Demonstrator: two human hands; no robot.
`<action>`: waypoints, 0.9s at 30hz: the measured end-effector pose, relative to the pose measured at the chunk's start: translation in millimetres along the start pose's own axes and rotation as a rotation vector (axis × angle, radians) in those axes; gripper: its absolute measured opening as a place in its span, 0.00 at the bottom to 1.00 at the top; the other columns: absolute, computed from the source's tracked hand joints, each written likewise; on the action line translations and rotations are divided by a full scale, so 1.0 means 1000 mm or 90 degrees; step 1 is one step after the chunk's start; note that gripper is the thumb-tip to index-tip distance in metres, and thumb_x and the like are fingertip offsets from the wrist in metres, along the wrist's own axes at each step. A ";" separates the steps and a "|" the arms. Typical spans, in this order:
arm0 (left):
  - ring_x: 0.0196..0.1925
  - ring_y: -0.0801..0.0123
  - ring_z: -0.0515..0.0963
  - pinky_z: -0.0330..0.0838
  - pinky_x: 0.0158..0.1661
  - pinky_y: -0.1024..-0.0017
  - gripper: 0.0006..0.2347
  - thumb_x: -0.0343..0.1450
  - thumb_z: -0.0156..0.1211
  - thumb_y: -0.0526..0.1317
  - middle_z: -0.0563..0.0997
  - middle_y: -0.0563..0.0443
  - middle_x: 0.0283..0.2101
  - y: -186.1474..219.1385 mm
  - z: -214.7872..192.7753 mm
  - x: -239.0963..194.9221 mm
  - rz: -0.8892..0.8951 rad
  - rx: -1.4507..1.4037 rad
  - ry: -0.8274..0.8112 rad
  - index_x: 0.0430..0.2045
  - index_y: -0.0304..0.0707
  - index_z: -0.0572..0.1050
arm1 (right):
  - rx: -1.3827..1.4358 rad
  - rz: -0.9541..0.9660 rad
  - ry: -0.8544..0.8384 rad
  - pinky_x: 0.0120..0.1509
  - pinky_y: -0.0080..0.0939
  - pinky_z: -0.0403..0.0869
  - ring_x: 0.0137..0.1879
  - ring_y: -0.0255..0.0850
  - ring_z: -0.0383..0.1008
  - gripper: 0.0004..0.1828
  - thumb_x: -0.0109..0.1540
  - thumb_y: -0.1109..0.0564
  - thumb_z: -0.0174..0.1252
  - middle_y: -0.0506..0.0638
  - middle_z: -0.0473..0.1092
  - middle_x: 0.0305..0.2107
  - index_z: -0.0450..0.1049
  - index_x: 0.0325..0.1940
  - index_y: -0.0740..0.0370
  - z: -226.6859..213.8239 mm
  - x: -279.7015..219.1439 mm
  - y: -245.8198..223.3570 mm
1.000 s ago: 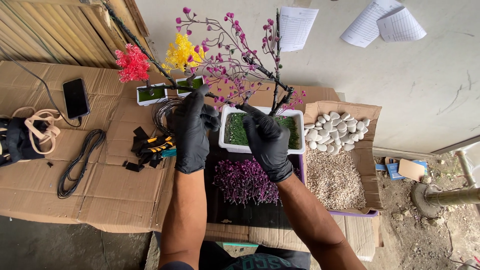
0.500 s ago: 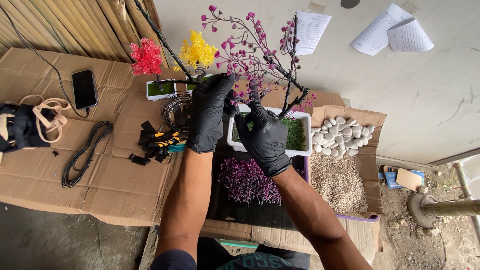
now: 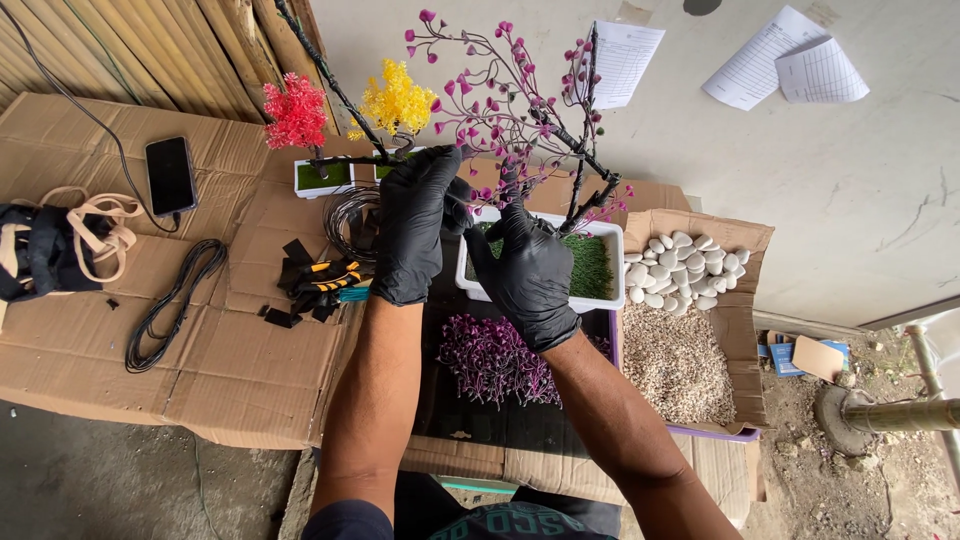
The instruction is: The person assembles a miniature bonsai tree by attaching small purple artificial flowers to the branches of a black wire tree in a white rectangular pot. The person repeatedly picks up flower pieces from a tray and secures them onto the branches, gradually increasing the floral coverage.
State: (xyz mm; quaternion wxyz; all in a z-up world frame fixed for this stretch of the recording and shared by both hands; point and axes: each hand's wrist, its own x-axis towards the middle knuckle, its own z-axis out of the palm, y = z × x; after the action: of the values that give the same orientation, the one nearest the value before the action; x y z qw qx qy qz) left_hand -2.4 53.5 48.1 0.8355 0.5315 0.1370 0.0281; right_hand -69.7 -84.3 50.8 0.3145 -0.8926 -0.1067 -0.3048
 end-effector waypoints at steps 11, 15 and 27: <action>0.13 0.42 0.81 0.75 0.08 0.58 0.13 0.67 0.72 0.46 0.83 0.31 0.26 -0.018 -0.009 -0.002 0.019 -0.063 -0.014 0.37 0.37 0.83 | 0.084 -0.093 0.013 0.35 0.55 0.78 0.27 0.58 0.78 0.31 0.62 0.56 0.67 0.57 0.79 0.25 0.67 0.68 0.63 -0.007 -0.027 0.008; 0.15 0.45 0.81 0.76 0.10 0.62 0.18 0.70 0.66 0.50 0.82 0.30 0.26 -0.034 -0.026 -0.022 0.050 -0.078 -0.017 0.47 0.34 0.81 | 0.091 -0.070 -0.040 0.32 0.57 0.77 0.28 0.57 0.79 0.36 0.62 0.54 0.65 0.52 0.80 0.25 0.64 0.73 0.58 -0.019 -0.066 0.030; 0.13 0.73 0.75 0.62 0.14 0.78 0.11 0.69 0.68 0.35 0.79 0.44 0.15 -0.088 0.029 -0.034 0.132 0.101 0.030 0.44 0.34 0.82 | 0.363 0.293 -0.294 0.28 0.30 0.67 0.25 0.26 0.59 0.26 0.63 0.59 0.63 0.38 0.72 0.20 0.75 0.66 0.52 -0.058 -0.229 0.132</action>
State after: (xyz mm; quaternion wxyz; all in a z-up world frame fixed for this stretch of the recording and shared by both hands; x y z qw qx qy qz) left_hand -36.2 -16.4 -12.9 0.7802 0.6061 0.1025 0.1159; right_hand -228.0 -223.4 -118.6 0.5765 -0.8151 -0.0522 0.0226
